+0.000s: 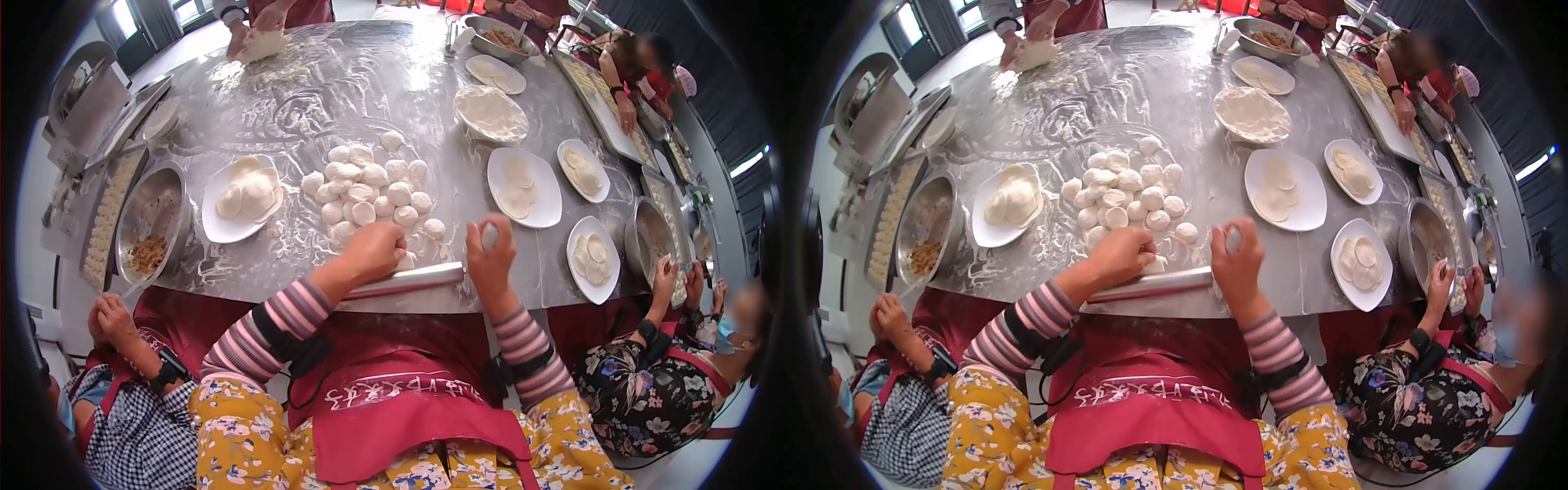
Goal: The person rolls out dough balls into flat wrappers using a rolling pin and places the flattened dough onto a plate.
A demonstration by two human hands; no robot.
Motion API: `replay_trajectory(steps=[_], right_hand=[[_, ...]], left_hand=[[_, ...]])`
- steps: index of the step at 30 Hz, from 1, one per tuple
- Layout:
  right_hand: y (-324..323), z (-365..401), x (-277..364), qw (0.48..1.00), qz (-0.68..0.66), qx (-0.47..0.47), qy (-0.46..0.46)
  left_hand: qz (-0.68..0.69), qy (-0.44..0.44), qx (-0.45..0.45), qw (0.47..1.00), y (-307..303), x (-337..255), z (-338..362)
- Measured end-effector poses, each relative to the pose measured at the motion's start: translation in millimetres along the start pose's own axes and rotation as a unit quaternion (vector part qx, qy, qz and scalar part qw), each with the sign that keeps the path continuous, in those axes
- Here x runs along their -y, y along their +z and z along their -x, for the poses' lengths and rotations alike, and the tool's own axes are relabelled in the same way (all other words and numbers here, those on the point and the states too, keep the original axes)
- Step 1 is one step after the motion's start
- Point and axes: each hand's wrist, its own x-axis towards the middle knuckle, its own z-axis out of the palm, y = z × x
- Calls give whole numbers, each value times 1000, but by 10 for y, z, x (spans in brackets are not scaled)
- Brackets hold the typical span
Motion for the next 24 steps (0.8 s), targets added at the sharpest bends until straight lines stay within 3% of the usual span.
replay_trajectory(steps=[3, 6, 8, 11, 15, 17, 18, 20, 24], right_hand=[[-120, 158, 90, 1000, 6, -10, 20], [-46, 114, 46, 999, 3, -13, 37], [125, -99, -34, 1000, 0, -12, 9], [208, -184, -76, 1000, -15, 1, 16], [-68, 59, 54, 1000, 3, 0, 24], [-240, 184, 152, 991, 115, 22, -58], [-208, 180, 138, 992, 112, 24, -57], [-189, 224, 130, 999, 18, -12, 37], [141, -144, -45, 1000, 18, -12, 10]], left_hand=[[36, -37, -60, 997, 11, -3, 100], [58, -25, -21, 998, 93, -56, 99], [-34, -9, -16, 999, 80, -135, 36], [10, 38, 4, 999, 97, -80, -111], [-3, 69, 33, 997, 73, -42, -2], [12, 48, -15, 999, 54, 22, 95], [57, -1, -7, 998, 15, 9, 116], [67, -10, 24, 997, -20, -12, 111], [15, 7, 44, 999, 40, -80, -56]])
